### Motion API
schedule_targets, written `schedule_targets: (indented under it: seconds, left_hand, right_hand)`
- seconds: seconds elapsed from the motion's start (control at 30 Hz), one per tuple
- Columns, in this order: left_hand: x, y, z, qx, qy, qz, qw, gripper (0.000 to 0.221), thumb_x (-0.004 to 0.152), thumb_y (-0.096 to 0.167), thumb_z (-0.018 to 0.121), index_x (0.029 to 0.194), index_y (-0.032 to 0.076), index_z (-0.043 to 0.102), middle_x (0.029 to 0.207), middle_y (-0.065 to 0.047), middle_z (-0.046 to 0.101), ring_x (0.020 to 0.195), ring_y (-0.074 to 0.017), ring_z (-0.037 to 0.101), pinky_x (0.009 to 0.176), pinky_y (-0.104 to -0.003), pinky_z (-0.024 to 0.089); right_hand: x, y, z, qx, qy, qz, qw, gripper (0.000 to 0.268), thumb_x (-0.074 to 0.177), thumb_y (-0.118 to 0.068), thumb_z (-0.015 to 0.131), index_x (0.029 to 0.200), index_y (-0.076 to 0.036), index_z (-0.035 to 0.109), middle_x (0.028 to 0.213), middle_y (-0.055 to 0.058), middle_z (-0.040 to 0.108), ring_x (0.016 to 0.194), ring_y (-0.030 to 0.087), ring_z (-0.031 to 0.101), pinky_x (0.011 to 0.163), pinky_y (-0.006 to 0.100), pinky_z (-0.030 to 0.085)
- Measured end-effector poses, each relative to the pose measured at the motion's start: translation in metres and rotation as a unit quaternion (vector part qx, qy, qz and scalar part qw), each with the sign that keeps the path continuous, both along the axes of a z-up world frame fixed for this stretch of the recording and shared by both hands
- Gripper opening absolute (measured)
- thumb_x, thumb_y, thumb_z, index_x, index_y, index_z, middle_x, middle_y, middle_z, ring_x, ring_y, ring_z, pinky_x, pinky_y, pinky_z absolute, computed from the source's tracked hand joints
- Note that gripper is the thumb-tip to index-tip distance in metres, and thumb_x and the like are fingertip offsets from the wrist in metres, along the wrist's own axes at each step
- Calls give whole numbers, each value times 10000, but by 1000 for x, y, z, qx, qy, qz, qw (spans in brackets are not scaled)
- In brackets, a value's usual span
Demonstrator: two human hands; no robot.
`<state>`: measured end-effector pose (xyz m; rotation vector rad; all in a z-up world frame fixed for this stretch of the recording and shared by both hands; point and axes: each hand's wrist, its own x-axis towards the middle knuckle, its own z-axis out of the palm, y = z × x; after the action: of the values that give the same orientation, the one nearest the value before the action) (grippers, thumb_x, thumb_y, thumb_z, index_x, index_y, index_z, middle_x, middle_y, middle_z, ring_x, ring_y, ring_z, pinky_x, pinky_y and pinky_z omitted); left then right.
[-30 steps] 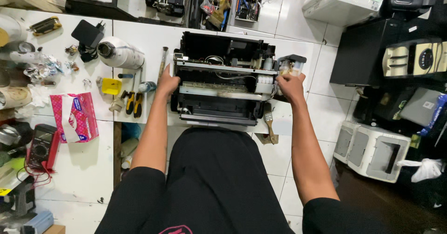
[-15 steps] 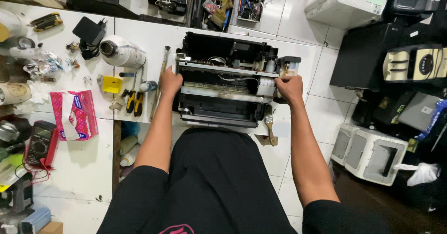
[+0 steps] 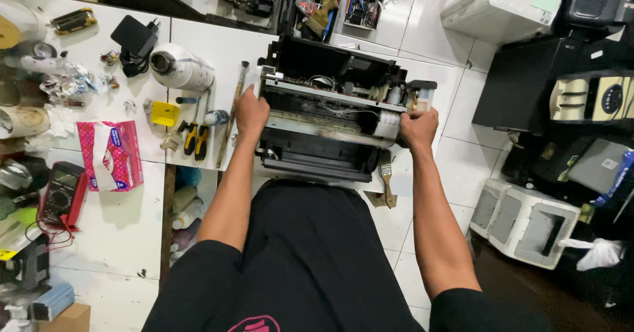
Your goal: The person disassembles a printer on a workbench, removing the top cover and internal components. They use a screwdriver to loosen screws and detach parts, then lift and inspect the removed sections before placing them aside.
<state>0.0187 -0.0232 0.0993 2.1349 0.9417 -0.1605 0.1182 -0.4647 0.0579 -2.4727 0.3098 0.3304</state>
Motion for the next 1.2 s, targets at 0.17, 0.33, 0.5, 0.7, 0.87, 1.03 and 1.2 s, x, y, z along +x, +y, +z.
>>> schedule_targets:
  seconds: [0.17,0.33,0.5,0.7,0.87,1.03,1.2]
  left_hand:
    - [5,-7,19,26,-13,-26,999,491,972,50,602,1436,-111,628,1197,-439,687,1152,-616,677,933,-662,595]
    - [15,-21,48,72,-17,-66,995,503,950,54,626,1428,-103,624,1143,-443,706,1101,-612,704,917,-677,590]
    - [39,-40,105,107,-61,-118,985,467,979,-30,622,1421,-175,580,1110,-426,714,1052,-590,731,856,-659,630]
    - [52,-60,134,156,-78,-155,972,463,975,-46,668,1409,-180,576,1005,-402,714,921,-576,756,671,-574,670]
    - [72,-67,132,221,-52,-176,958,471,989,3,681,1437,-111,585,965,-312,732,833,-486,764,626,-519,661]
    - [81,-72,139,263,-23,-199,944,497,1019,36,673,1500,-53,585,867,-201,733,616,-305,717,495,-404,616]
    - [79,-75,146,280,-30,-198,939,530,993,89,731,1489,-31,586,961,-238,748,743,-395,765,587,-469,652]
  right_hand:
    - [-11,5,12,18,-11,-47,999,168,836,-212,737,859,-76,833,1252,291,646,1185,548,645,1094,554,512]
    - [-17,3,14,9,3,-92,996,156,825,-254,770,864,-109,809,1087,192,743,1133,456,698,1008,524,544]
    - [-18,-11,4,18,33,-124,992,161,810,-315,782,887,-173,792,985,145,781,1086,407,730,947,506,561]
    - [-21,-30,-29,32,18,-145,989,322,841,-274,744,1062,-43,778,1069,258,773,1125,477,716,966,574,551]
    - [-20,-4,20,38,29,-132,990,271,843,-255,721,996,-48,805,1247,244,650,1140,425,719,979,477,562]
    - [-23,7,47,58,79,-128,987,257,854,-234,672,957,-73,844,1342,144,505,1012,313,713,885,385,603]
    - [-27,6,45,41,70,-99,992,311,801,-270,638,957,-115,859,1424,156,516,1256,236,690,1037,345,557]
